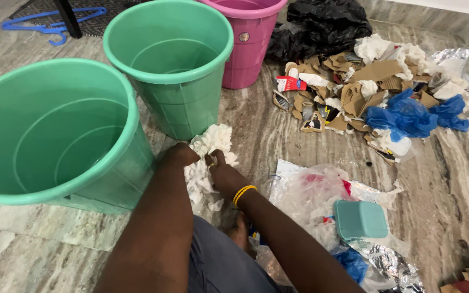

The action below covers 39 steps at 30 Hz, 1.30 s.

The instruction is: The person sits on the floor and sorts mixed waste by hand, separating paper, cardboard, and plastic items into piles. They handle crumpled paper, cardboard pieces, and plastic bags, placing sorted items into designated areas.

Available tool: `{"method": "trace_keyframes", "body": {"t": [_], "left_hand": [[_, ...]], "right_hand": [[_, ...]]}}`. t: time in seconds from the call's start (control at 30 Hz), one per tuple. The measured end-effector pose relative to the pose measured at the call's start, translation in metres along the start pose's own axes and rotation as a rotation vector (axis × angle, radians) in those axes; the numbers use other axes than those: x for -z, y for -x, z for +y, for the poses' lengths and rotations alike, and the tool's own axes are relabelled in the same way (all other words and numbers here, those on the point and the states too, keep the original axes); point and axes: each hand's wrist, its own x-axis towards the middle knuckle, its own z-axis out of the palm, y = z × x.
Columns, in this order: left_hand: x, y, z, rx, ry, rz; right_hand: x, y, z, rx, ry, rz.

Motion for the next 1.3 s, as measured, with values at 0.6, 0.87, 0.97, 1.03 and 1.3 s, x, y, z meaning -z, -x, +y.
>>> {"method": "trace_keyframes", "body": {"t": [0.6, 0.87, 0.97, 1.03, 1.3], "left_hand": [[0.037, 0.038, 0.038, 0.057, 0.113, 0.008], [0.086, 0.146, 0.106, 0.133, -0.011, -0.053], [0.079, 0.168, 0.137, 0.089, -0.272, 0.015], [0.068, 0.173, 0.146, -0.073, -0.252, 0.121], [0.028, 0.140, 0.148, -0.581, -0.293, 0.152]], "right_hand": [[0.063, 0.035, -0.013, -0.061, 0.121, 0.006], [0.071, 0.047, 0.007, -0.032, 0.108, 0.029], [0.074, 0.051, 0.012, -0.081, 0.150, 0.010], [0.077, 0.055, 0.015, -0.106, 0.177, 0.005], [0.076, 0.070, 0.041, -0.076, 0.126, 0.056]]}}
